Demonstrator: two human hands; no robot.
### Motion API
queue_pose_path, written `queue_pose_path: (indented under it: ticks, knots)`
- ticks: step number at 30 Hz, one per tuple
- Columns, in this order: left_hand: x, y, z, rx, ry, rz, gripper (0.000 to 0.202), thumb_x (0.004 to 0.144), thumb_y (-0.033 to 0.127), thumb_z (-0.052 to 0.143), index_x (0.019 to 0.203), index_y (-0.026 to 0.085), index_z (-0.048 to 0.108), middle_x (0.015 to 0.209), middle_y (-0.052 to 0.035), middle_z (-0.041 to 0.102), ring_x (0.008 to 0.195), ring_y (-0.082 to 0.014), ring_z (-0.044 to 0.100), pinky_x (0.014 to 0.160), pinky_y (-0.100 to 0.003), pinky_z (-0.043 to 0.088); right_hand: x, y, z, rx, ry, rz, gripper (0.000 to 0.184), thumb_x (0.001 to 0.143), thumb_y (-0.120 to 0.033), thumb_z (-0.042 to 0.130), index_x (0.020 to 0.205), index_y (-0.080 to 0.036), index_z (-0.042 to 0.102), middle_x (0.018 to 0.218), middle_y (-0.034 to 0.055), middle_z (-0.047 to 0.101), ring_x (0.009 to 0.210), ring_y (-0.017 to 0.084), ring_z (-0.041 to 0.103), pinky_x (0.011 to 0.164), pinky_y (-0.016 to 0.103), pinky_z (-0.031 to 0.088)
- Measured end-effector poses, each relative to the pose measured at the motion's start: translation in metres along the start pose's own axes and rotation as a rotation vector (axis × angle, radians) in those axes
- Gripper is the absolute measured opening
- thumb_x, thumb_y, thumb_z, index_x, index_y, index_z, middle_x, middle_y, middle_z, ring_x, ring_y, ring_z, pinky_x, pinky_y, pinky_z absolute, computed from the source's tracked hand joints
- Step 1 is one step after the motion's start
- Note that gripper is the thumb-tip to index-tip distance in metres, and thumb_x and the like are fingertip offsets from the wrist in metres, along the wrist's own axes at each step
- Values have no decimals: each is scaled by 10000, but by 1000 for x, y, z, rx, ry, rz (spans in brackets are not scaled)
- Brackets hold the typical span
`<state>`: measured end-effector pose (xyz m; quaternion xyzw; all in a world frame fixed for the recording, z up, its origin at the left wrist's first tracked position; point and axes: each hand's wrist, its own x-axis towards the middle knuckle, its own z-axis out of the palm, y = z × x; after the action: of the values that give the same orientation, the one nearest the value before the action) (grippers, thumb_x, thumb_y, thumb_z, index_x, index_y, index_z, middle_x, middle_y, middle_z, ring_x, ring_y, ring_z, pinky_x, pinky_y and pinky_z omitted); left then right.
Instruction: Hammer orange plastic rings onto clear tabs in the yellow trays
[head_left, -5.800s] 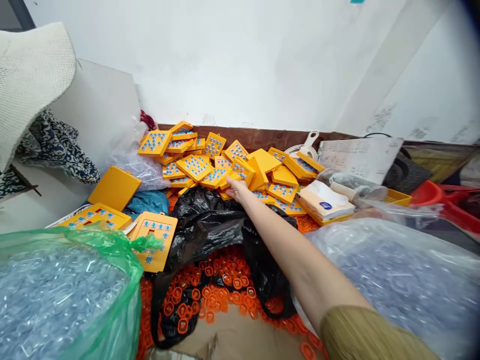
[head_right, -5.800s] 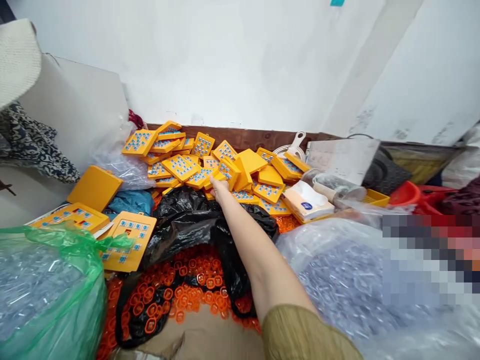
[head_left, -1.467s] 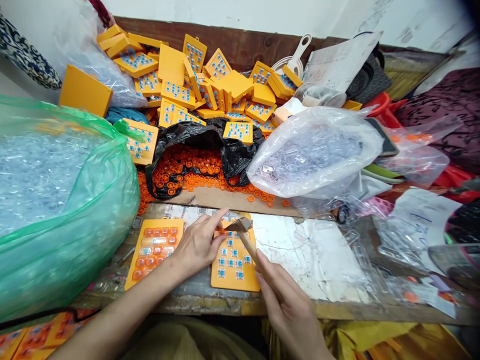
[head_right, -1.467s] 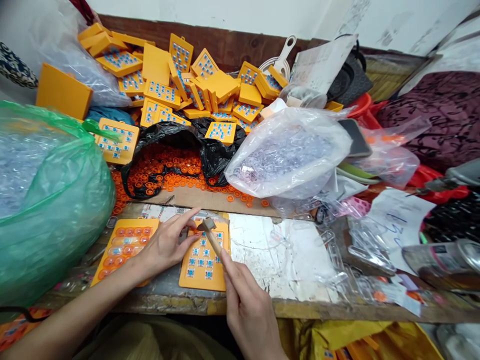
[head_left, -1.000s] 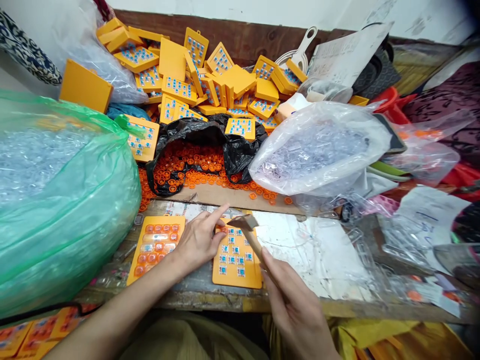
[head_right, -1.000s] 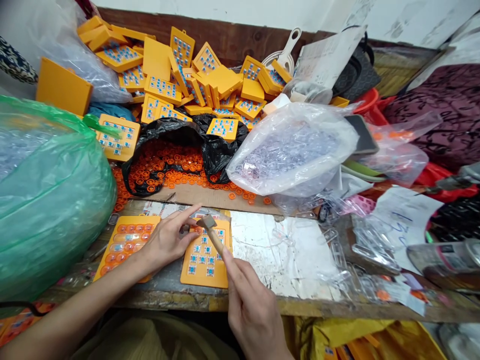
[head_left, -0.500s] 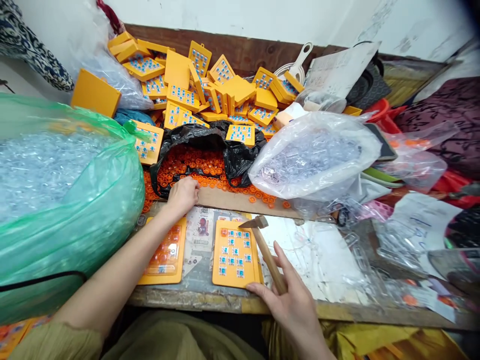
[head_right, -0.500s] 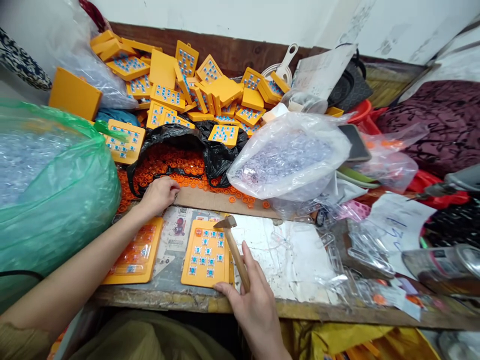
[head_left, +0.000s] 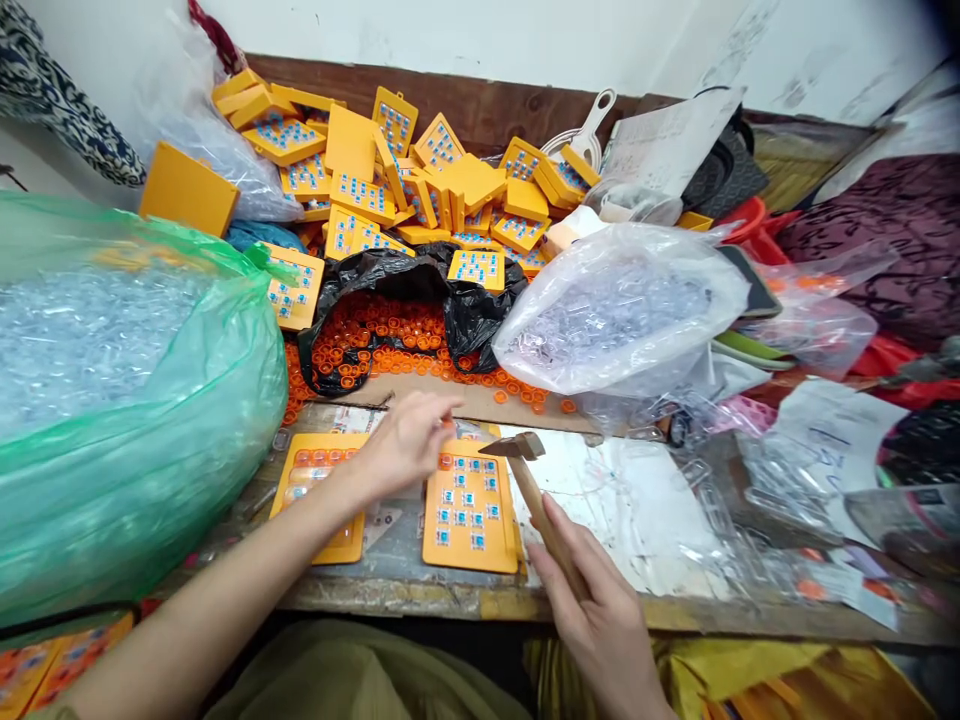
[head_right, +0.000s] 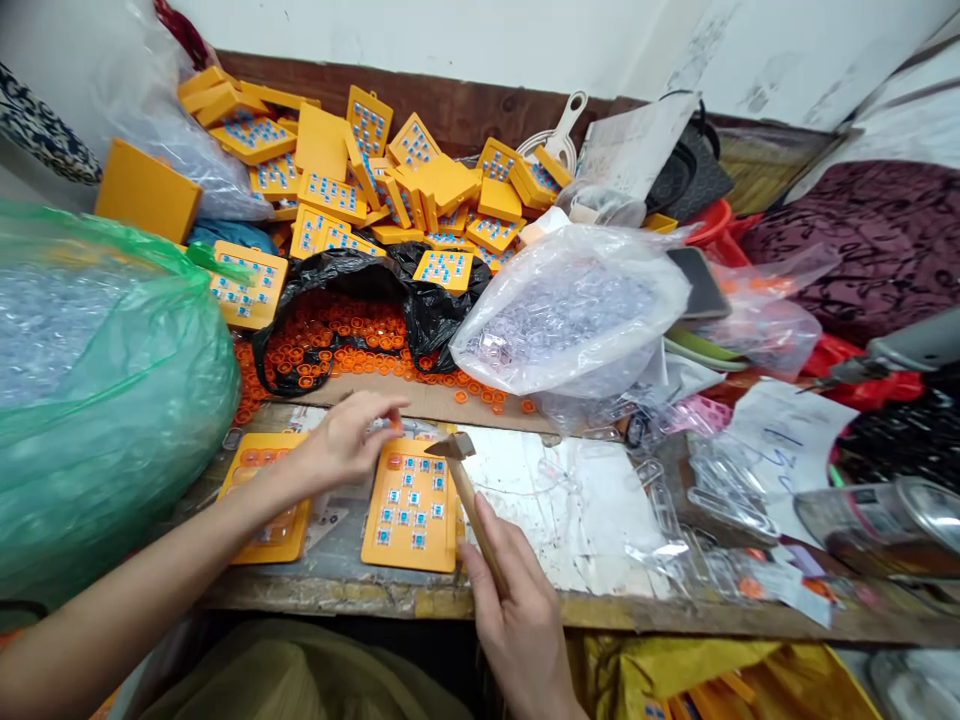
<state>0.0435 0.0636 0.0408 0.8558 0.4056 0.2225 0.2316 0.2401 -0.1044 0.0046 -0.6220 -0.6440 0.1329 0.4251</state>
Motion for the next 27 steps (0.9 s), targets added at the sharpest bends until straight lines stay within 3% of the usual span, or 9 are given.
queue_pose_path:
  ticks: [4, 8, 11, 14, 16, 17, 20, 22, 27]
  knots:
    - [-18, 23, 18, -87, -84, -19, 494, 819, 107, 540, 1308, 138, 479, 960, -92, 667, 889, -222, 616, 825, -380, 515, 5, -9, -7, 4, -13, -29, 558, 908, -111, 545, 1401, -351, 443, 1184, 4, 666, 1071, 138, 640, 878, 198, 511]
    - [-21, 18, 31, -131, -66, -64, 542, 801, 75, 524, 1334, 134, 438, 959, -87, 669, 894, -226, 616, 833, -393, 515, 8, -18, -9, 2, -3, -70, 582, 916, -102, 519, 1416, -380, 410, 1107, -1, 672, 982, 120, 659, 855, 197, 510]
    - [-25, 15, 33, -196, -23, -78, 565, 774, 57, 537, 1325, 135, 441, 950, -77, 683, 891, -219, 631, 844, -388, 517, 6, -17, -7, -55, -158, -59, 532, 937, -132, 483, 1419, -348, 422, 1009, 11, 686, 885, 113, 679, 780, 176, 525]
    - [-24, 14, 26, -210, -26, -102, 550, 789, 109, 582, 1322, 146, 454, 966, -72, 700, 894, -211, 650, 837, -370, 530, 2, -11, -4, -43, -149, 31, 434, 948, -207, 475, 1373, -292, 494, 1105, 39, 691, 981, 139, 673, 800, 186, 529]
    - [-16, 12, 18, -146, -36, -117, 498, 795, 176, 635, 1277, 151, 511, 1032, -83, 698, 908, -205, 656, 823, -345, 540, -3, -6, -2, -19, -25, 151, 393, 935, -288, 509, 1324, -243, 544, 1161, 68, 679, 1018, 172, 663, 828, 223, 533]
    - [-8, 9, 14, -101, -33, -123, 447, 801, 194, 644, 1235, 147, 548, 1073, -92, 688, 939, -205, 651, 842, -339, 535, -6, -3, -1, -15, 30, 223, 421, 918, -340, 536, 1323, -223, 543, 1115, 77, 692, 943, 179, 682, 792, 236, 548]
    - [25, -3, 8, 11, 6, -148, 239, 862, 147, 568, 1092, 123, 630, 1138, -115, 655, 1069, -217, 599, 964, -366, 473, -14, 2, 3, -12, 77, 374, 686, 824, -497, 628, 1412, -203, 435, 887, 42, 684, 527, 132, 592, 541, 249, 547]
    - [48, -12, 10, 52, 0, -176, 186, 895, 155, 540, 1050, 124, 638, 1135, -109, 643, 1089, -224, 582, 980, -415, 457, -16, 2, 7, -27, 38, 366, 818, 763, -558, 670, 1446, -212, 381, 841, 22, 652, 422, 106, 475, 454, 258, 505]
    - [80, -23, 21, 75, -61, -246, 275, 906, 322, 576, 1124, 154, 593, 1160, -83, 609, 1012, -217, 609, 867, -441, 519, -13, 1, 13, -141, 23, 285, 789, 787, -621, 599, 1434, -214, 404, 906, 61, 648, 527, 151, 546, 535, 305, 522]
